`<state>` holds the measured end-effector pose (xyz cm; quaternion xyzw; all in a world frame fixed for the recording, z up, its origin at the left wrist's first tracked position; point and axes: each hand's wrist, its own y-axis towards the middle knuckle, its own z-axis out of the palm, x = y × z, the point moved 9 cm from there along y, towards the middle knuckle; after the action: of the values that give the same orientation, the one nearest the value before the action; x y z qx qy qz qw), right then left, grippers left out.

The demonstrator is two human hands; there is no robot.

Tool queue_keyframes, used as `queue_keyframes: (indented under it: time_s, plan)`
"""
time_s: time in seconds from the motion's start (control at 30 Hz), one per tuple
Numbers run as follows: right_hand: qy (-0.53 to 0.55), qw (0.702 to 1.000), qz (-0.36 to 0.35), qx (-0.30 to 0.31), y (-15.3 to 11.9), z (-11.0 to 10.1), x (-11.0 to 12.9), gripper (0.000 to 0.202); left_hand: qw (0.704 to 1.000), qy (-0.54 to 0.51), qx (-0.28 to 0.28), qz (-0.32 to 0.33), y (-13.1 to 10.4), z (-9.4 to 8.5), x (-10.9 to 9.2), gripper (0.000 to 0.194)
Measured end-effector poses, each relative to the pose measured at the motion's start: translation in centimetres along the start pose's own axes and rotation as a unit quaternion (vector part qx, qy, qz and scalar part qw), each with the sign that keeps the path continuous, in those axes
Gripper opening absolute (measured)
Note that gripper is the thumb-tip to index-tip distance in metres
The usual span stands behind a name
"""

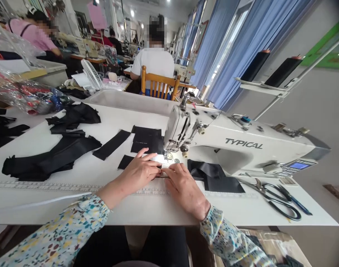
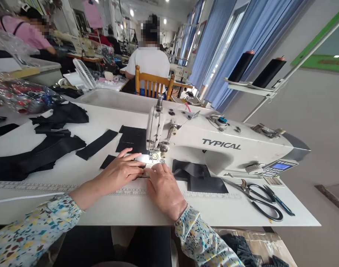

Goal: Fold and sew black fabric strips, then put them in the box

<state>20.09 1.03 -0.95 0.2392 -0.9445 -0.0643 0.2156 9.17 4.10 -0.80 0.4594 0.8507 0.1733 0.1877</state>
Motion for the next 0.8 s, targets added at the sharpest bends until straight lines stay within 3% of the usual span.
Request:
queue_keyframes:
  time_s: [0.13,0.27,0.63,0.8]
  plan:
    - [-0.025,1.0,-0.012,-0.01,0.7,-0.4,-1.1,0.03,0.998,-0.023,-0.008,-0.058,0.7,0.9,0.6,0.025]
    - [-0.028,0.999,-0.028,-0.018,1.0,-0.3,-1.5,0.029,0.997,-0.02,-0.019,-0.068,0.8,0.8,0.4,0.028]
    - [-0.079,0.996,-0.028,-0.015,1.3,-0.4,-1.8,0.033,0.999,-0.033,-0.004,0.019,1.8,0.4,0.4,0.027]
    - [-0.056,0.998,0.002,-0.014,1.4,-0.5,-2.1,0.037,0.998,-0.057,-0.009,0.016,1.7,0.4,0.9,0.027]
